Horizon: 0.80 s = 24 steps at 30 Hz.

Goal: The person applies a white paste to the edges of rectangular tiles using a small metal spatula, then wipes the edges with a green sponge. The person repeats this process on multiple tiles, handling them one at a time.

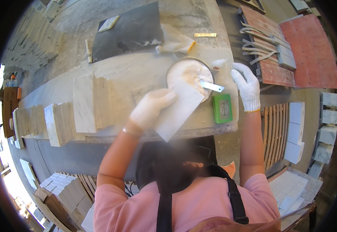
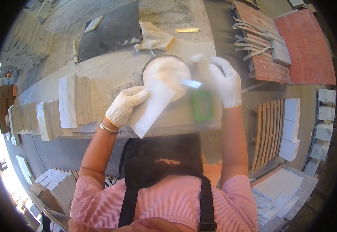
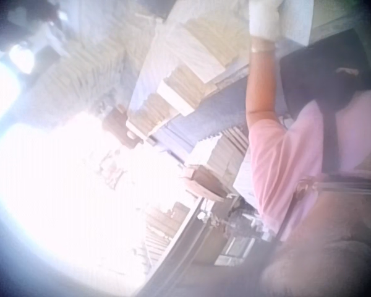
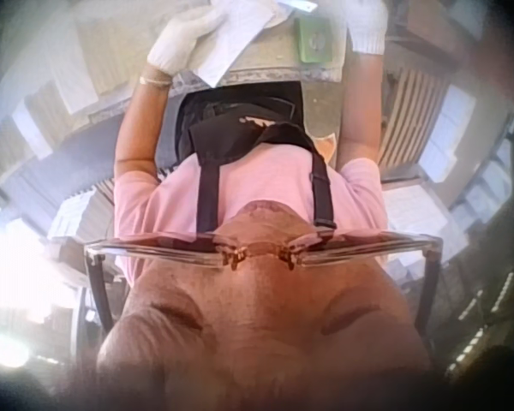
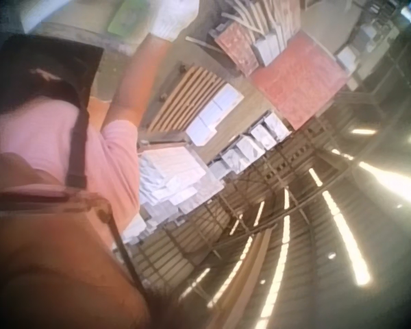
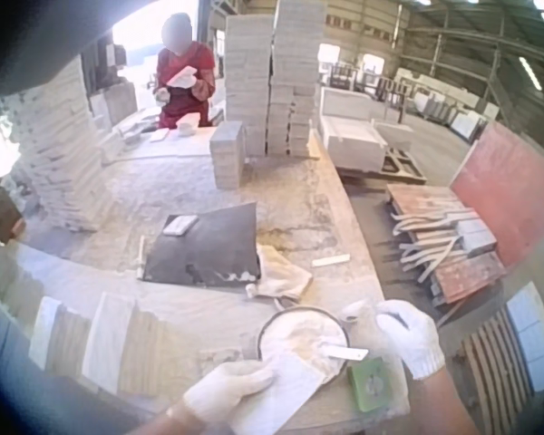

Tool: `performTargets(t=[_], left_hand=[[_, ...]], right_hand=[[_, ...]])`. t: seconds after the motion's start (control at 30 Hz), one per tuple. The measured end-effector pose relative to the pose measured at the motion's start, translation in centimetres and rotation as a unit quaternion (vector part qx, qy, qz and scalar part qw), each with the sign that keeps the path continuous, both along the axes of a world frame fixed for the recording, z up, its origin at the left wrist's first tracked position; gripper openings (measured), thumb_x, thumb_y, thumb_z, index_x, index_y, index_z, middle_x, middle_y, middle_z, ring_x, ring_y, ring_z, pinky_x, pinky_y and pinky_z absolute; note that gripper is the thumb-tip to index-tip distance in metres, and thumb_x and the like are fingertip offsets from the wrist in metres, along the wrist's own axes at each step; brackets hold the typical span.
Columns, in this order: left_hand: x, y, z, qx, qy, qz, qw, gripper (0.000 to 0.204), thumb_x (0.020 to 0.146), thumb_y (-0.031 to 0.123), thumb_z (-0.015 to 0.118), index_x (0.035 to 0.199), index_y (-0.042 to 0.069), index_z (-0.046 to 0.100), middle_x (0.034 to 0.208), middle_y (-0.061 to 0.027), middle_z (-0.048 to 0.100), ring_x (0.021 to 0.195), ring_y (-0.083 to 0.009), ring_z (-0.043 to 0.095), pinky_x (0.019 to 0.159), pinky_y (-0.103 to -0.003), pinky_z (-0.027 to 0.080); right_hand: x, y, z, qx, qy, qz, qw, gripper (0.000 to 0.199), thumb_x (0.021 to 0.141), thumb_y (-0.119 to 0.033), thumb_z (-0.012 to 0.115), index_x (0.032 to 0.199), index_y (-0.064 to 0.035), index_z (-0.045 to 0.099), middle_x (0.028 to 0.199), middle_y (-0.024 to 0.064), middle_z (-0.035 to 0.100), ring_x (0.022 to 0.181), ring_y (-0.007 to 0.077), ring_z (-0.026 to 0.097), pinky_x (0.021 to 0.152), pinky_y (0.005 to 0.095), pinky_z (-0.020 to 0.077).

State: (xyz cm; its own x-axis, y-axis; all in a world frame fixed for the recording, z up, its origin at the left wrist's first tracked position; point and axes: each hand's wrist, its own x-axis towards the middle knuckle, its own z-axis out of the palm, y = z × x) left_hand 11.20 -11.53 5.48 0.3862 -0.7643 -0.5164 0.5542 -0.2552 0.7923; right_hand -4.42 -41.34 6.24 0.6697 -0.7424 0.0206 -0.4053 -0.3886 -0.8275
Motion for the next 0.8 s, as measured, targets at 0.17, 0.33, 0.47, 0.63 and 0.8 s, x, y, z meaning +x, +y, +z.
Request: performTargets(t=[0.17, 0.33, 0.47, 0.63, 0.8], left_hand=[[-0.6, 0.0, -0.6, 0.033, -0.218, -0.044, 0.974, 0.041, 0.1, 0.032, 0.067, 0.121, -0.002, 0.071, 0.102, -0.0089, 0.075, 0.092, -0.0135, 0.067, 0.083, -0.033, 0.055], [-1.0, 0.1, -0.6, 0.055, -0.303, -0.062, 0.949, 0.039, 0.097, 0.032, 0.069, 0.12, 0.0, 0.072, 0.101, -0.0129, 0.075, 0.092, -0.018, 0.068, 0.086, -0.033, 0.054], [-1.1, 0.2, -0.1, 0.063, -0.335, -0.057, 0.939, 0.039, 0.096, 0.033, 0.069, 0.12, 0.002, 0.073, 0.106, -0.0157, 0.074, 0.096, -0.0259, 0.069, 0.088, -0.036, 0.053], [-1.2, 0.2, 0.0, 0.057, -0.34, -0.05, 0.937, 0.04, 0.095, 0.032, 0.071, 0.12, 0.001, 0.073, 0.106, -0.0178, 0.075, 0.097, -0.0269, 0.07, 0.089, -0.037, 0.054], [-1.7, 0.1, 0.1, 0.066, -0.35, -0.039, 0.934, 0.036, 0.095, 0.027, 0.071, 0.119, -0.001, 0.073, 0.101, -0.0138, 0.076, 0.092, -0.0167, 0.068, 0.088, -0.032, 0.054]], right_hand=[[-1.7, 4.8, 2.3, -0.006, 0.109, 0.101, 0.989, 0.026, 0.097, -0.027, 0.071, 0.118, -0.013, 0.077, 0.106, 0.0125, 0.078, 0.093, 0.0228, 0.074, 0.086, 0.033, 0.0556], [-0.7, 6.2, 2.2, -0.047, 0.097, 0.113, 0.988, 0.023, 0.096, -0.024, 0.071, 0.114, -0.0119, 0.079, 0.106, 0.0125, 0.078, 0.092, 0.0248, 0.075, 0.085, 0.0333, 0.0562], [-0.5, 5.2, 2.3, -0.041, 0.039, 0.116, 0.992, 0.026, 0.094, -0.009, 0.073, 0.118, -0.0026, 0.076, 0.105, 0.0097, 0.078, 0.091, 0.0131, 0.071, 0.084, 0.0279, 0.0556], [0.5, 4.9, 1.5, 0.066, 0.015, 0.124, 0.99, 0.023, 0.094, -0.015, 0.072, 0.113, -0.0045, 0.078, 0.108, 0.0102, 0.079, 0.099, 0.0163, 0.073, 0.09, 0.0304, 0.0543], [1.3, 5.1, 0.8, 0.136, 0.027, 0.13, 0.982, 0.025, 0.093, -0.012, 0.071, 0.115, -0.0011, 0.077, 0.099, 0.0064, 0.077, 0.084, 0.0116, 0.068, 0.077, 0.0262, 0.0532]])
